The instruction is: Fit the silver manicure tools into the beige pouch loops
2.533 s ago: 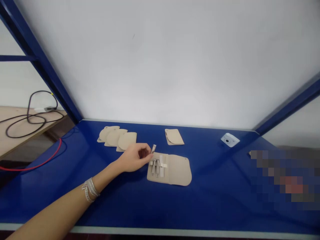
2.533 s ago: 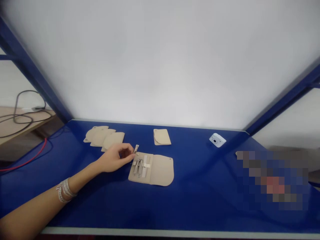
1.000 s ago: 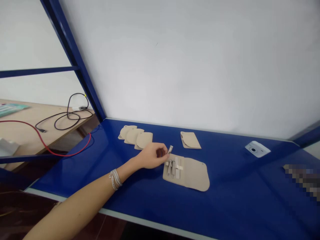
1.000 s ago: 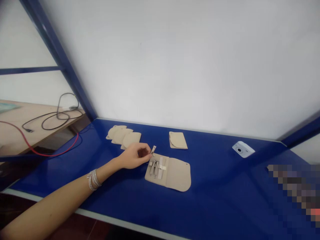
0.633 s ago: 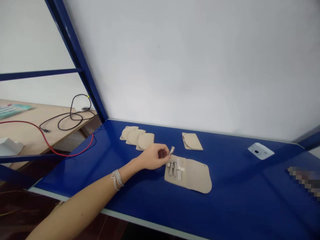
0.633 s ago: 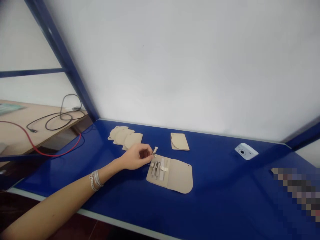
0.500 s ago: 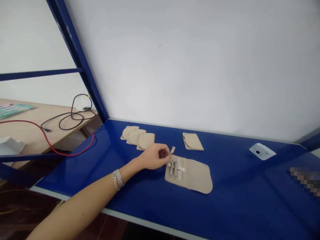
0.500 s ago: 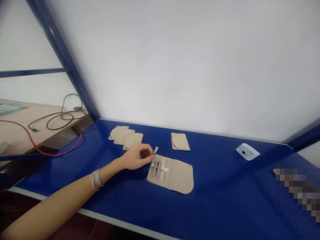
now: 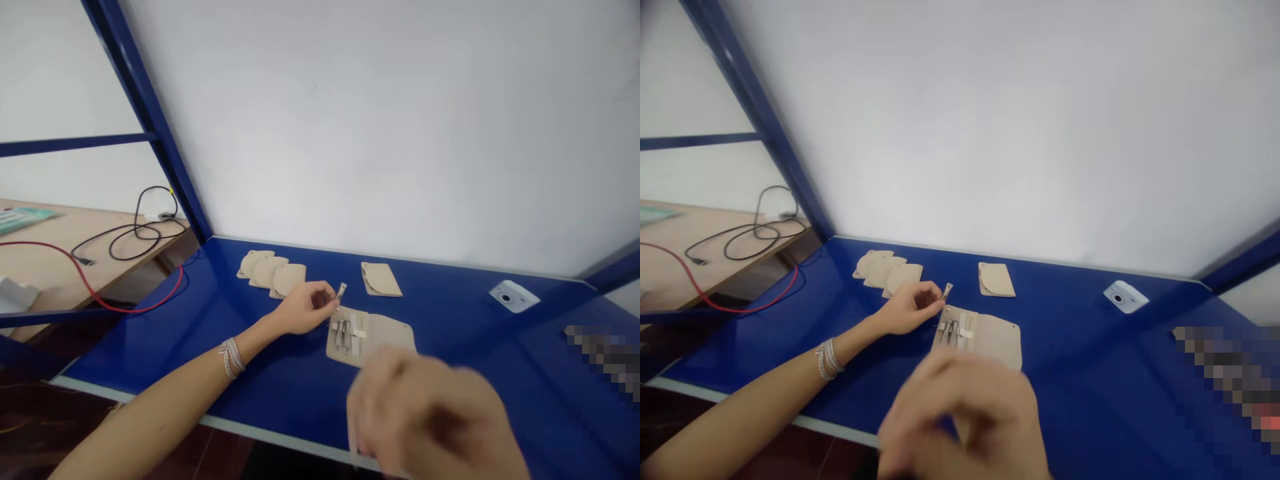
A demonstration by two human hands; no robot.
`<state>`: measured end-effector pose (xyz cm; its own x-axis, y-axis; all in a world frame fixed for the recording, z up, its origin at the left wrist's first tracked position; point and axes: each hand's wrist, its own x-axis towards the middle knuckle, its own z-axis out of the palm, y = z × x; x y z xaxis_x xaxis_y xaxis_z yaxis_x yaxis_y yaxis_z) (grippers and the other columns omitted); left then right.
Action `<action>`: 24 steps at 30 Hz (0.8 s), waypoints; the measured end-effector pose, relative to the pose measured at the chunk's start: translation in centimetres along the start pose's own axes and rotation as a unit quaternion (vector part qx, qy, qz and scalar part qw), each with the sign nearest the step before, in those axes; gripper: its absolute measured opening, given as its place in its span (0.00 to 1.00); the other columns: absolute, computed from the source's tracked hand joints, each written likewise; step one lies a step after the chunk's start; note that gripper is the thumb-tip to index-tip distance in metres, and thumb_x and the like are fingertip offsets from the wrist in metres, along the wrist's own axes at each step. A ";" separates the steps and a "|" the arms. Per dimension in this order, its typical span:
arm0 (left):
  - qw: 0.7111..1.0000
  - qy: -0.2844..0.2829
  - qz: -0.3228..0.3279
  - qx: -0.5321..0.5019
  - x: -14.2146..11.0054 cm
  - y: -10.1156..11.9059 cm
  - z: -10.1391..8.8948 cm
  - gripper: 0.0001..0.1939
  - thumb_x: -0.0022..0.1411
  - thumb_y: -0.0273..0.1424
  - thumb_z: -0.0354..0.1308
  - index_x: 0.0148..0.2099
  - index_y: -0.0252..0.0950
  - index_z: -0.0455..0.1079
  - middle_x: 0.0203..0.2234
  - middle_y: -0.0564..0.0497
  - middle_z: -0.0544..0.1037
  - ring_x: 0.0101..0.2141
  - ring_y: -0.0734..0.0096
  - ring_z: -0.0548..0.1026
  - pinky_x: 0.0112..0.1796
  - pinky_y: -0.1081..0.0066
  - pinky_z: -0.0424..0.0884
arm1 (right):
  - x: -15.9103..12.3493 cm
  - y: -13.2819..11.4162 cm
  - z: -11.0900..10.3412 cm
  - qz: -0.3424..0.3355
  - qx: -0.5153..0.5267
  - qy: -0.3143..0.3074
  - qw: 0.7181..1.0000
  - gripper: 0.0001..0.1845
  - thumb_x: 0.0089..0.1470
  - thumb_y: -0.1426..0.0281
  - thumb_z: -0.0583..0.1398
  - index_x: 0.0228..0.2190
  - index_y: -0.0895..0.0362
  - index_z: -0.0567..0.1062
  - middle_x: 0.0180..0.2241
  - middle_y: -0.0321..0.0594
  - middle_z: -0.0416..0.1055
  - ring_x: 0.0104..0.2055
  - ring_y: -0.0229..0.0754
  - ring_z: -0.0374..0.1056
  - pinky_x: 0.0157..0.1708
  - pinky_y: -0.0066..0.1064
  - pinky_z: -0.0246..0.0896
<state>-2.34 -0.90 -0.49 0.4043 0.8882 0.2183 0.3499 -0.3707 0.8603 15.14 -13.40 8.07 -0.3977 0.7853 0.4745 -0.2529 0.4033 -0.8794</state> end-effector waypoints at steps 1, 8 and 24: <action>1.000 0.005 -0.002 -0.005 0.0 0.0 0.0 0.12 0.60 0.37 0.58 0.35 0.31 0.68 0.22 0.53 0.70 0.21 0.79 0.65 0.23 0.77 0.62 | 1.6 0.6 -1.0 0.010 -0.060 0.019 0.998 0.05 0.53 0.68 0.63 0.25 0.50 0.78 0.23 0.38 0.74 0.25 0.40 0.71 0.26 0.32 0.69; 0.998 0.012 -0.048 -0.036 0.3 0.2 0.0 0.16 0.62 0.42 0.55 0.37 0.31 0.67 0.20 0.55 0.67 0.20 0.79 0.67 0.22 0.78 0.62 | 7.8 9.6 -8.3 0.105 -0.267 0.178 0.941 0.22 0.58 0.55 0.57 0.22 0.58 0.69 0.12 0.32 0.61 0.15 0.35 0.62 0.19 0.26 0.58; 0.999 -0.013 -0.029 -0.037 0.6 -1.5 0.3 0.16 0.63 0.42 0.55 0.39 0.32 0.69 0.19 0.55 0.68 0.18 0.79 0.67 0.19 0.79 0.64 | 5.7 14.3 -7.6 0.133 -0.143 0.092 0.976 0.17 0.49 0.56 0.64 0.30 0.59 0.76 0.27 0.38 0.69 0.19 0.33 0.59 0.19 0.28 0.56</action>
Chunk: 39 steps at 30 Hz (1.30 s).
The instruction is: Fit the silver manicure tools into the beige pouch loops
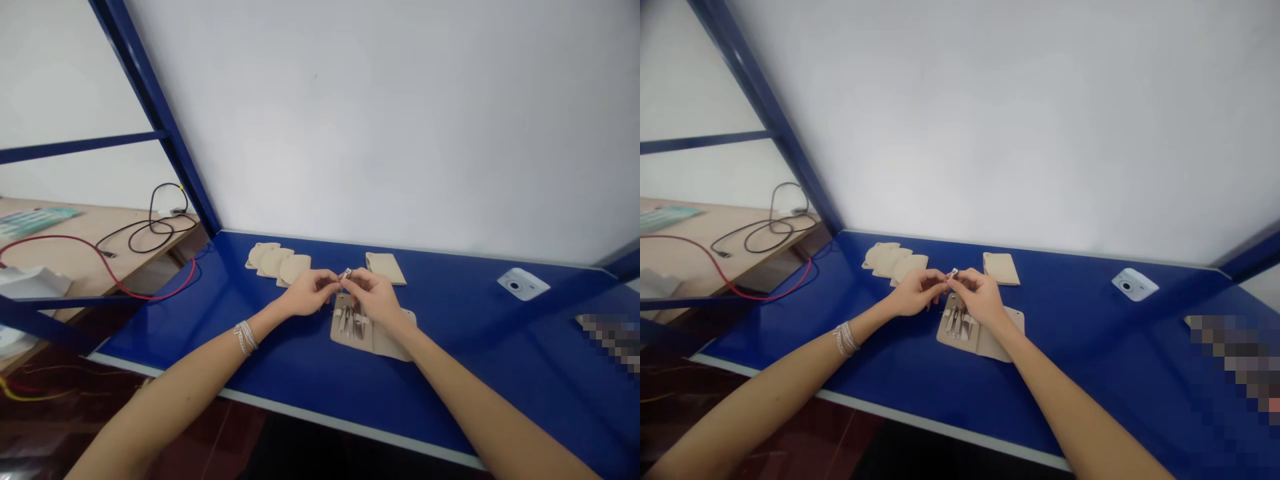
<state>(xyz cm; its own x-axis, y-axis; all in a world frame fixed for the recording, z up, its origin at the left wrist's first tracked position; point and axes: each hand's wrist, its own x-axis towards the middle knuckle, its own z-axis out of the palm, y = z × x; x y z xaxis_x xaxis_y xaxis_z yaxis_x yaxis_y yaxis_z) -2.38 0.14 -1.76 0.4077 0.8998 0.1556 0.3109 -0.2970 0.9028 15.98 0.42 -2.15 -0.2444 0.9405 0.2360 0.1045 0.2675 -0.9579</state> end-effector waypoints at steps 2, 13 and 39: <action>1.000 -0.001 0.000 0.008 0.0 0.1 0.0 0.17 0.63 0.42 0.54 0.39 0.31 0.70 0.19 0.54 0.69 0.18 0.79 0.67 0.19 0.78 0.65 | 0.0 0.1 0.1 0.001 -0.021 0.007 1.000 0.16 0.50 0.57 0.63 0.30 0.59 0.75 0.24 0.37 0.68 0.19 0.34 0.59 0.19 0.28 0.56; 0.991 0.012 0.043 0.127 -0.3 1.5 -0.5 0.14 0.62 0.37 0.55 0.39 0.31 0.74 0.24 0.49 0.76 0.22 0.77 0.70 0.23 0.78 0.65 | 0.2 -0.1 0.2 -0.033 -0.123 0.046 0.991 0.15 0.54 0.59 0.58 0.24 0.57 0.70 0.22 0.37 0.65 0.26 0.38 0.60 0.26 0.29 0.57; 0.997 0.037 0.022 0.059 -0.1 1.4 -1.1 0.16 0.59 0.41 0.59 0.35 0.30 0.70 0.20 0.51 0.72 0.20 0.76 0.69 0.22 0.77 0.64 | 0.2 -1.0 -0.3 0.038 0.018 -0.066 0.997 0.16 0.51 0.57 0.62 0.26 0.59 0.71 0.22 0.36 0.69 0.21 0.35 0.67 0.24 0.29 0.66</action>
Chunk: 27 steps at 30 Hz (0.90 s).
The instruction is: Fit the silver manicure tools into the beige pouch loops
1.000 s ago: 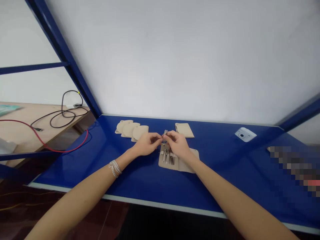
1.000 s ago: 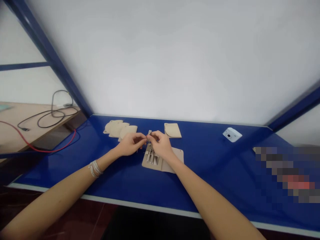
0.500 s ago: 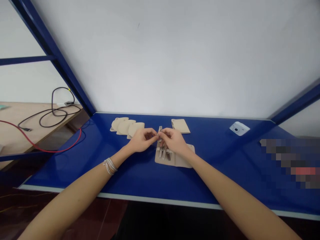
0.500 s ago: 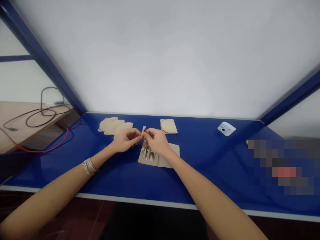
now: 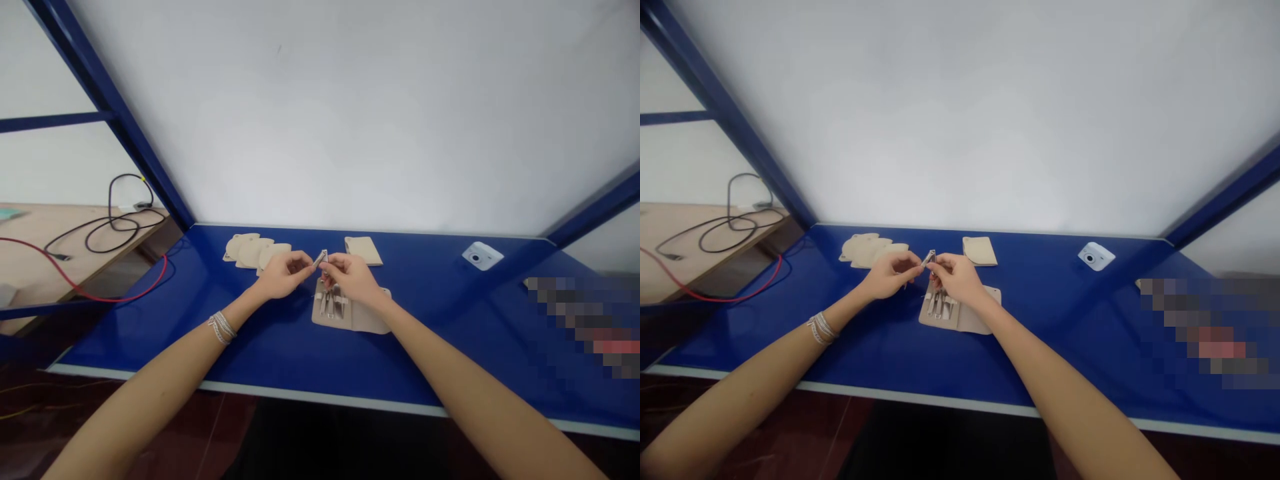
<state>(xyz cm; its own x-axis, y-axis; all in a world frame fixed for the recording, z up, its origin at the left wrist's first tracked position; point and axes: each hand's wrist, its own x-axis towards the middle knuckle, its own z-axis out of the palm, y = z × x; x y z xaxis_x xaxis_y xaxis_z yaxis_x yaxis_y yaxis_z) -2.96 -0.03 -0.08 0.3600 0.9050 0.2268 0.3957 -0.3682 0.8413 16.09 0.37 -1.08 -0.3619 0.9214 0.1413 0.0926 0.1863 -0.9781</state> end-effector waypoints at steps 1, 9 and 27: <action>1.000 0.003 -0.003 -0.002 0.1 -0.1 -0.1 0.16 0.59 0.41 0.59 0.36 0.30 0.70 0.20 0.51 0.72 0.20 0.76 0.69 0.22 0.77 0.64 | 0.0 0.1 -0.1 -0.002 -0.005 0.001 1.000 0.16 0.52 0.58 0.61 0.26 0.59 0.71 0.22 0.36 0.69 0.21 0.35 0.67 0.24 0.28 0.66; 0.999 0.015 0.001 -0.052 0.5 -1.4 -0.6 0.16 0.61 0.42 0.57 0.38 0.32 0.68 0.19 0.54 0.69 0.19 0.78 0.68 0.21 0.77 0.64 | -0.4 -0.1 -0.3 -0.010 -0.042 -0.001 0.999 0.15 0.54 0.59 0.59 0.26 0.58 0.70 0.22 0.37 0.69 0.21 0.36 0.67 0.24 0.28 0.65; 0.995 0.036 0.006 -0.093 0.5 -1.1 -0.8 0.14 0.62 0.41 0.57 0.36 0.34 0.64 0.18 0.56 0.68 0.17 0.79 0.67 0.19 0.78 0.64 | -0.6 -0.5 -0.5 -0.033 -0.112 -0.011 0.993 0.12 0.57 0.63 0.56 0.26 0.58 0.69 0.23 0.37 0.71 0.21 0.35 0.66 0.25 0.27 0.63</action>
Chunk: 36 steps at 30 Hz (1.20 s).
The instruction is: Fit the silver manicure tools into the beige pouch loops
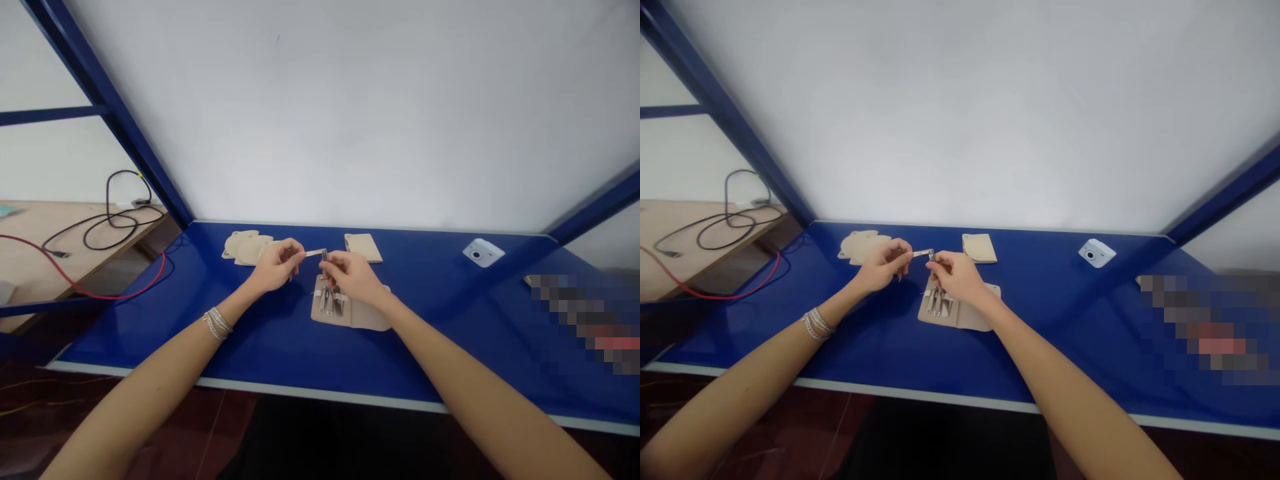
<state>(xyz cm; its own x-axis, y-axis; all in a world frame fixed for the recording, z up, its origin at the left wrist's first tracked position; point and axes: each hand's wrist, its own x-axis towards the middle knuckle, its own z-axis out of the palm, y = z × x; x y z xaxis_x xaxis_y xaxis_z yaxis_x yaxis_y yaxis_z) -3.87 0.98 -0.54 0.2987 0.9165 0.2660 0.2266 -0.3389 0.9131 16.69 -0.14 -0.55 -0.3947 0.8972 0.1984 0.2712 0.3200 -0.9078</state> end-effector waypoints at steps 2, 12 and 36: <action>1.000 0.004 0.004 0.001 0.0 0.1 0.0 0.14 0.62 0.41 0.57 0.36 0.34 0.64 0.17 0.55 0.69 0.17 0.79 0.67 0.19 0.79 0.64 | -0.1 -0.1 0.0 -0.002 -0.010 -0.004 1.000 0.12 0.57 0.64 0.56 0.25 0.58 0.69 0.22 0.37 0.70 0.21 0.35 0.66 0.25 0.27 0.62; 1.000 0.020 0.005 0.001 0.0 0.6 -0.2 0.16 0.62 0.43 0.57 0.35 0.34 0.62 0.17 0.56 0.68 0.16 0.79 0.66 0.19 0.78 0.64 | -0.2 -0.2 -0.1 -0.016 -0.058 -0.036 0.998 0.14 0.58 0.64 0.55 0.23 0.58 0.67 0.22 0.35 0.70 0.21 0.34 0.64 0.26 0.26 0.59; 0.999 0.033 0.016 0.036 -0.1 0.7 0.0 0.15 0.63 0.42 0.55 0.36 0.35 0.62 0.16 0.56 0.69 0.16 0.78 0.67 0.19 0.77 0.64 | -0.8 -1.1 -0.4 -0.007 -0.131 -0.107 0.986 0.15 0.58 0.65 0.54 0.22 0.58 0.67 0.20 0.34 0.67 0.20 0.33 0.61 0.25 0.26 0.54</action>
<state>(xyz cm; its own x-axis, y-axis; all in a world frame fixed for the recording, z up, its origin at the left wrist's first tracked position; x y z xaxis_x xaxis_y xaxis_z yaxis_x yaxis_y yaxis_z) -3.79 0.65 0.09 0.2451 0.9160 0.3177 0.2845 -0.3812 0.8796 17.02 -1.07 0.42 -0.5692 0.8158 0.1024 0.4699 0.4250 -0.7737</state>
